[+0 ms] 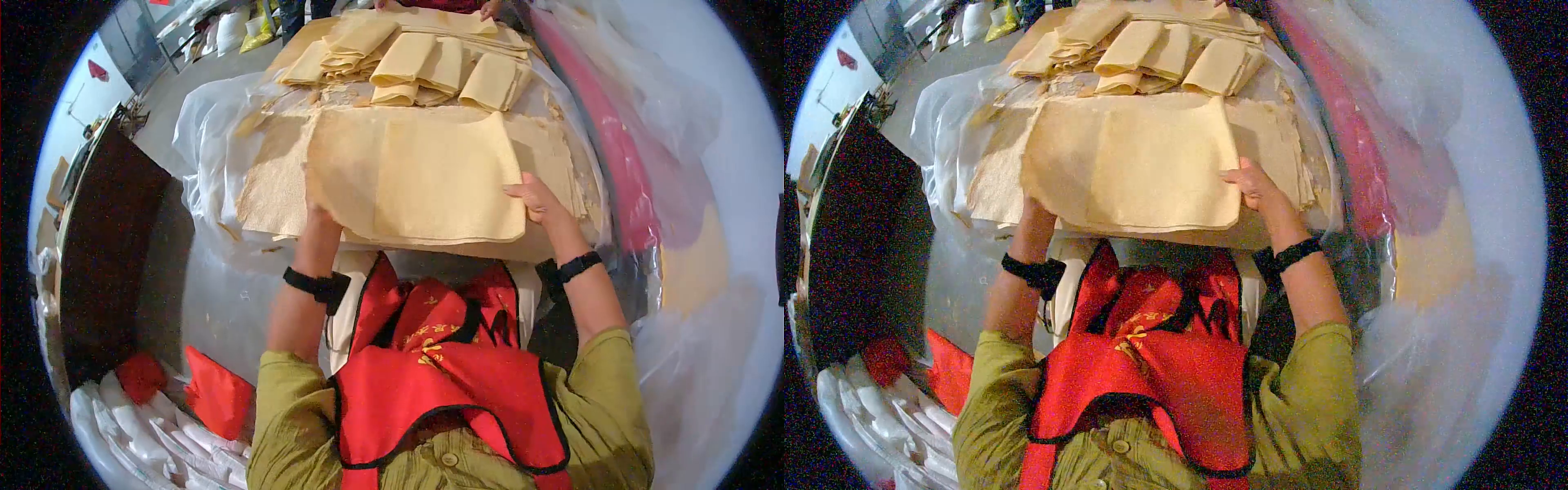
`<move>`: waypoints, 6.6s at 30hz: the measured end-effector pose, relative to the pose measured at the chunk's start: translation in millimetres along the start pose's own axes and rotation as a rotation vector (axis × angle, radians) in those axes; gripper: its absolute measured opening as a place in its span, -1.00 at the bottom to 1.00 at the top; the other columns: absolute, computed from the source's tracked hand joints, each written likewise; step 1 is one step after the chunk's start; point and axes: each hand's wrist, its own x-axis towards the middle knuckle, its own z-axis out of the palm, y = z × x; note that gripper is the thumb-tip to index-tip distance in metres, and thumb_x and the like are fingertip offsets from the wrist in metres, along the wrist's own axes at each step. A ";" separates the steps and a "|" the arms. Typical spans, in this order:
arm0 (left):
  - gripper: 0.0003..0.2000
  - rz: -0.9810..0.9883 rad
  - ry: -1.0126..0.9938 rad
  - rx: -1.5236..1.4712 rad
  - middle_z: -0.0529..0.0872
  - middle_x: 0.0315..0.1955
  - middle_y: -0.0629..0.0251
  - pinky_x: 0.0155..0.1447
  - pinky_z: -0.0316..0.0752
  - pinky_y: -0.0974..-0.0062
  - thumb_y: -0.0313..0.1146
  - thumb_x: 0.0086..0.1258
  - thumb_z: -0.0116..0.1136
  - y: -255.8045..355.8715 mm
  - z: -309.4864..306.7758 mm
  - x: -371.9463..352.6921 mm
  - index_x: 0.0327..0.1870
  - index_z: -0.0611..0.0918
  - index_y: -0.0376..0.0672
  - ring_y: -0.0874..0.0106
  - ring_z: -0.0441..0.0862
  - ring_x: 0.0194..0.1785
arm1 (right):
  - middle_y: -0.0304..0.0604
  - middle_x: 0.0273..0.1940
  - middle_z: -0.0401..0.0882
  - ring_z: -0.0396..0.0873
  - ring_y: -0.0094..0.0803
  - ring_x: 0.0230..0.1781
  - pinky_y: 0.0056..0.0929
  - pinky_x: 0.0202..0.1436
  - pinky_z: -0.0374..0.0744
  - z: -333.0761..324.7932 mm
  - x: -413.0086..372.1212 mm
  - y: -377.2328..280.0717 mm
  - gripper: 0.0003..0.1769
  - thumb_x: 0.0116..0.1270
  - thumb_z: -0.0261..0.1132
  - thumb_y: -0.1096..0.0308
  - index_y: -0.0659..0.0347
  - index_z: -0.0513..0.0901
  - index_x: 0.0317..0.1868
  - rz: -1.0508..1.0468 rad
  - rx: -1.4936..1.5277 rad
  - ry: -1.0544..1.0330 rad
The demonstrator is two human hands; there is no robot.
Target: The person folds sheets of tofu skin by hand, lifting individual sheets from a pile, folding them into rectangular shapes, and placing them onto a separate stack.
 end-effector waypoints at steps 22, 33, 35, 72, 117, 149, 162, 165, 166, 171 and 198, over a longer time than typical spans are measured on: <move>-0.39 0.653 -0.533 1.617 0.13 0.26 -0.02 0.26 -0.07 -0.16 0.08 0.15 0.06 -61.9 96.8 -70.9 0.15 0.37 -0.14 0.00 -0.02 0.34 | -0.07 -0.16 0.52 0.57 -0.35 -0.24 -0.33 -0.17 0.57 -3.2 4.3 10.7 -0.60 0.13 0.13 0.54 0.33 0.35 0.03 -0.049 -0.067 0.094; -0.43 0.925 -0.870 1.713 0.17 0.27 0.12 0.32 -0.10 -0.04 -0.19 0.09 0.14 -42.7 60.1 -93.6 0.19 0.34 -0.04 0.06 0.02 0.35 | -0.06 -0.23 0.55 0.55 -0.30 -0.23 -0.30 -0.19 0.55 -14.5 13.8 23.3 -0.62 0.10 0.17 0.50 0.36 0.42 -0.03 -0.072 -0.044 0.146; -0.49 0.839 -0.803 1.715 0.19 0.26 0.11 0.32 -0.10 -0.02 -0.21 0.15 0.09 -45.9 63.8 -95.0 0.18 0.34 -0.03 0.06 0.02 0.35 | -0.07 -0.24 0.55 0.54 -0.31 -0.23 -0.30 -0.19 0.55 -10.4 8.0 19.2 -0.63 0.11 0.17 0.48 0.36 0.43 -0.03 -0.077 -0.018 0.128; -0.94 0.372 -0.411 0.589 0.51 -0.09 0.14 -0.18 0.38 0.62 -0.55 0.04 0.08 -50.6 34.4 -70.3 -0.49 0.46 -0.28 0.55 0.47 -0.21 | 0.21 0.29 -0.06 -0.01 0.08 0.30 -0.12 0.31 0.07 106.9 31.8 21.7 -0.10 0.06 0.12 -0.27 0.19 0.17 0.27 -0.930 -1.316 0.277; -0.53 0.987 -0.379 1.448 0.25 0.19 0.02 0.31 -0.05 -0.02 -0.39 0.12 0.01 -65.9 5.5 -87.7 0.11 0.33 -0.29 0.04 0.16 0.28 | 0.11 0.28 0.06 0.07 -0.05 0.29 -0.13 0.29 0.10 95.7 44.1 28.2 -0.31 0.18 0.15 0.20 0.28 0.13 0.26 -0.828 -1.294 0.112; -0.66 0.249 0.289 0.317 0.51 -0.11 0.29 -0.10 0.44 0.52 -0.40 0.19 0.16 6.7 -96.7 -118.5 -0.01 0.43 -0.20 0.43 0.50 -0.05 | 0.13 0.06 0.38 0.36 -0.06 0.10 -0.30 0.16 0.33 54.6 41.1 3.3 -0.43 0.17 0.20 0.24 0.37 0.29 0.12 -0.791 -0.978 0.288; -0.76 0.165 0.306 0.129 0.56 -0.29 0.31 -0.23 0.47 0.53 -0.37 0.22 0.15 43.2 -81.7 -73.3 -0.15 0.47 -0.26 0.50 0.55 -0.23 | 0.02 0.23 0.17 0.08 -0.14 0.30 -0.03 0.29 0.09 68.3 -31.6 39.4 -0.22 -0.02 0.31 0.00 0.23 0.29 0.16 -0.838 -1.620 -0.033; -0.70 0.224 0.276 0.122 0.53 -0.21 0.26 -0.22 0.50 0.46 -0.37 0.23 0.13 29.5 -75.8 -48.1 -0.06 0.43 -0.29 0.46 0.53 -0.20 | 0.01 0.23 0.16 0.06 -0.12 0.30 0.01 0.28 0.08 87.1 -44.7 34.7 -0.22 -0.05 0.31 -0.02 0.22 0.32 0.15 -0.827 -1.574 -0.043; -0.68 0.250 0.294 0.063 0.52 -0.18 0.25 -0.21 0.50 0.43 -0.37 0.24 0.12 23.8 -72.8 -39.1 -0.03 0.41 -0.28 0.42 0.53 -0.19 | 0.01 0.24 0.15 0.05 -0.11 0.31 0.01 0.28 0.08 89.5 -46.5 37.3 -0.21 -0.05 0.31 -0.02 0.22 0.32 0.16 -0.829 -1.609 -0.039; -0.64 0.207 0.313 -0.172 0.47 -0.07 0.19 -0.12 0.51 0.31 -0.36 0.27 0.05 35.4 -69.2 -16.1 0.06 0.34 -0.26 0.27 0.51 -0.12 | 0.02 0.26 0.09 0.01 -0.07 0.32 0.02 0.29 0.04 81.3 -36.9 45.3 -0.14 -0.10 0.35 -0.03 0.22 0.27 0.19 -0.866 -1.717 0.007; -0.51 0.692 -0.693 1.607 0.57 -0.12 0.01 0.02 0.42 0.33 -0.15 0.08 0.23 -44.9 129.9 -97.6 -0.02 0.48 -0.28 0.09 0.53 -0.10 | -0.13 -0.20 0.54 0.50 -0.26 -0.11 -0.10 0.07 0.36 54.8 -46.4 -51.2 -0.85 0.05 0.14 0.47 0.18 0.53 -0.31 -0.785 -1.914 0.220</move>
